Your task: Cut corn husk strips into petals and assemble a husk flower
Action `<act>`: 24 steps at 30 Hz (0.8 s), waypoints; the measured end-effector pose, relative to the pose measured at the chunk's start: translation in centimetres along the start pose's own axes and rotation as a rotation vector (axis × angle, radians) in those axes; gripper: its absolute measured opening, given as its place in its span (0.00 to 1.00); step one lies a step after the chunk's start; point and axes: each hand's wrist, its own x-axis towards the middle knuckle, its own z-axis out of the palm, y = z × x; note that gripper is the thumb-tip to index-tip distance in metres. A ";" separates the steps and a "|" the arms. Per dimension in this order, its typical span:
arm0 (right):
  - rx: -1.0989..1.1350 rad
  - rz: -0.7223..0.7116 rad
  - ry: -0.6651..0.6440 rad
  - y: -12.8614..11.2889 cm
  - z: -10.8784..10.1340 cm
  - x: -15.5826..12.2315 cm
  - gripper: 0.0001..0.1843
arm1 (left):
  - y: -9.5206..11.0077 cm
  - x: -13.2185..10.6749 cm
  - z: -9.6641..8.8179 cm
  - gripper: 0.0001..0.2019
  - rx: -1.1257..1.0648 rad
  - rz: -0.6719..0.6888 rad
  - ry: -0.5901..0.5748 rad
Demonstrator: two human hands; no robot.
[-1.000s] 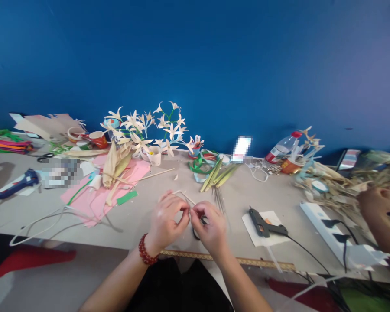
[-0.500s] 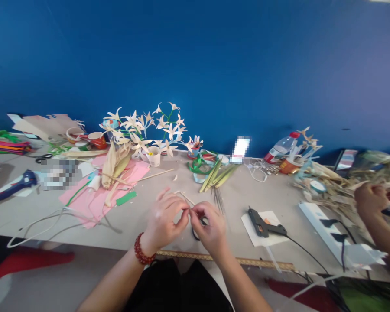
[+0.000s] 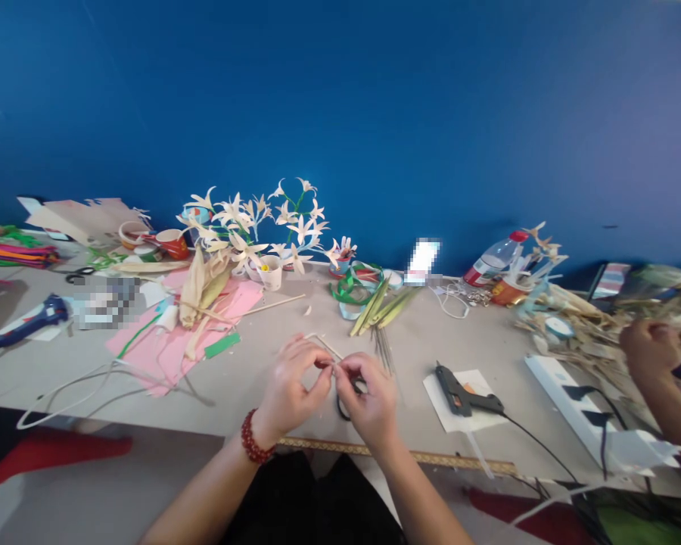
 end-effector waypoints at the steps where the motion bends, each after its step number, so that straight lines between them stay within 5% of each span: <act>1: -0.006 -0.004 0.000 -0.1 0.0 0.0 0.07 | 0.1 0.0 0.3 0.04 -0.013 -0.011 0.005; 8: 0.003 -0.058 0.069 0.4 -0.7 0.0 0.06 | -1.2 -0.5 0.4 0.05 -0.119 -0.172 0.129; 13: 0.037 -0.254 0.012 1.1 -1.2 0.4 0.10 | -1.0 -0.3 -0.2 0.17 -0.604 -0.405 -0.128; 16: 0.017 -0.383 -0.002 1.3 -1.4 0.7 0.13 | -0.6 -0.1 -0.3 0.16 -0.810 -0.511 -0.220; 20: 0.004 -0.454 -0.038 1.5 -1.6 0.8 0.18 | -0.5 -0.4 -0.4 0.09 -0.977 -0.634 -0.235; 24: 0.004 -0.415 -0.021 1.7 -1.5 0.4 0.27 | -0.4 -0.7 -0.6 0.08 -0.963 -0.611 -0.201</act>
